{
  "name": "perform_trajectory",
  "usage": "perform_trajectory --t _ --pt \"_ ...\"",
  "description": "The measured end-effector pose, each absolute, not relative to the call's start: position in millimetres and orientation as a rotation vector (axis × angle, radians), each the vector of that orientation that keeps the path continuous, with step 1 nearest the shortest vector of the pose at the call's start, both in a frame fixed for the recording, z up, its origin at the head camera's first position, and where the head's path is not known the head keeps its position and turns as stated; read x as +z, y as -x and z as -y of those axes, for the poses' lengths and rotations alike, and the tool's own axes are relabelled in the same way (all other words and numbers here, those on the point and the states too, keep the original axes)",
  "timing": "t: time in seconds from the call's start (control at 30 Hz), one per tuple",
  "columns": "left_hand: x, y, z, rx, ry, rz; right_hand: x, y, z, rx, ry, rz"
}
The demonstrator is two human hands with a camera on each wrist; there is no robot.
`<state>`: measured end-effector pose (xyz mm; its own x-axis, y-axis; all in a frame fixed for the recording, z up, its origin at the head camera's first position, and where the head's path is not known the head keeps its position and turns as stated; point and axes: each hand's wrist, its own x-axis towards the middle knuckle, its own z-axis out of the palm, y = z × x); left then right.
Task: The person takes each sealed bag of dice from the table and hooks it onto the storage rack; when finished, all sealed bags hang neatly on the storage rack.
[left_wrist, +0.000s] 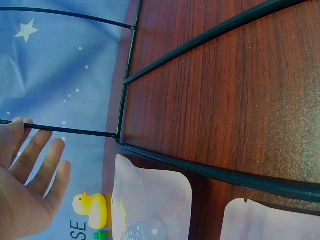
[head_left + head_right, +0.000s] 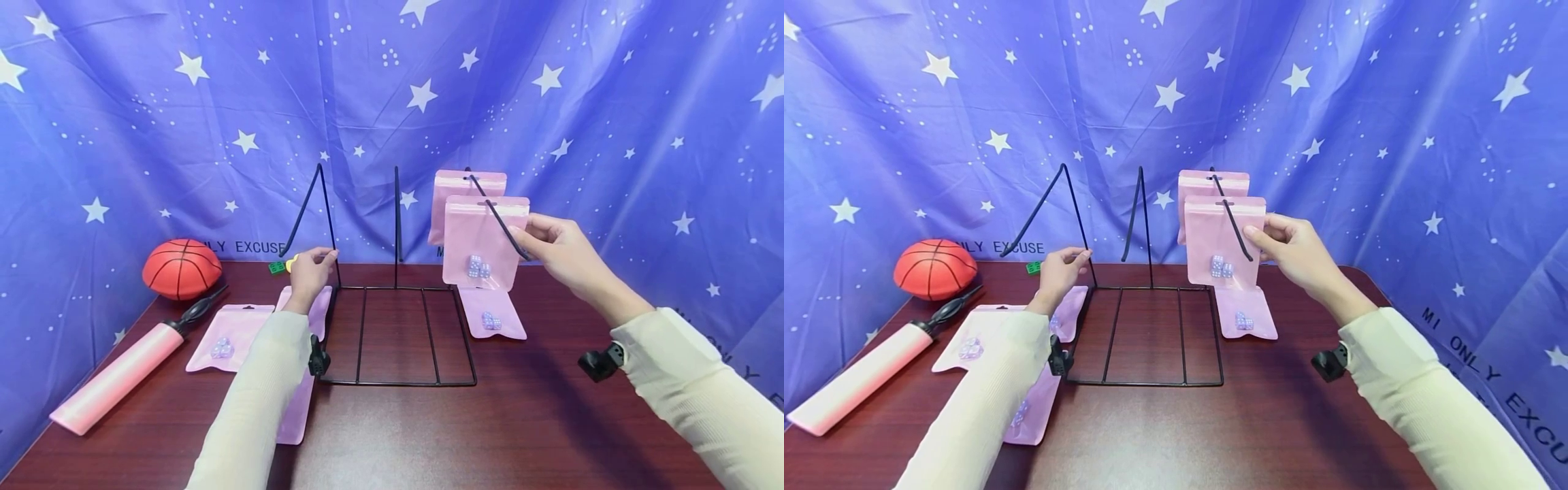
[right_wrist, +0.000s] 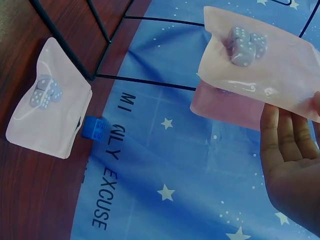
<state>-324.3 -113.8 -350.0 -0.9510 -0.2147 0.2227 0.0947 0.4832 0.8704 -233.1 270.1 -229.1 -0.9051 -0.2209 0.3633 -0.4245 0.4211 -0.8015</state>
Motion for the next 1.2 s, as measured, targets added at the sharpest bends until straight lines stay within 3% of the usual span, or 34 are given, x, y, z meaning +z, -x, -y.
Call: perform_trajectory --t 1.2 --pt "-353.5 327.0 115.6 -1.483 -0.105 2.425 -240.4 280.3 -246.2 1.668 -0.271 2.213"
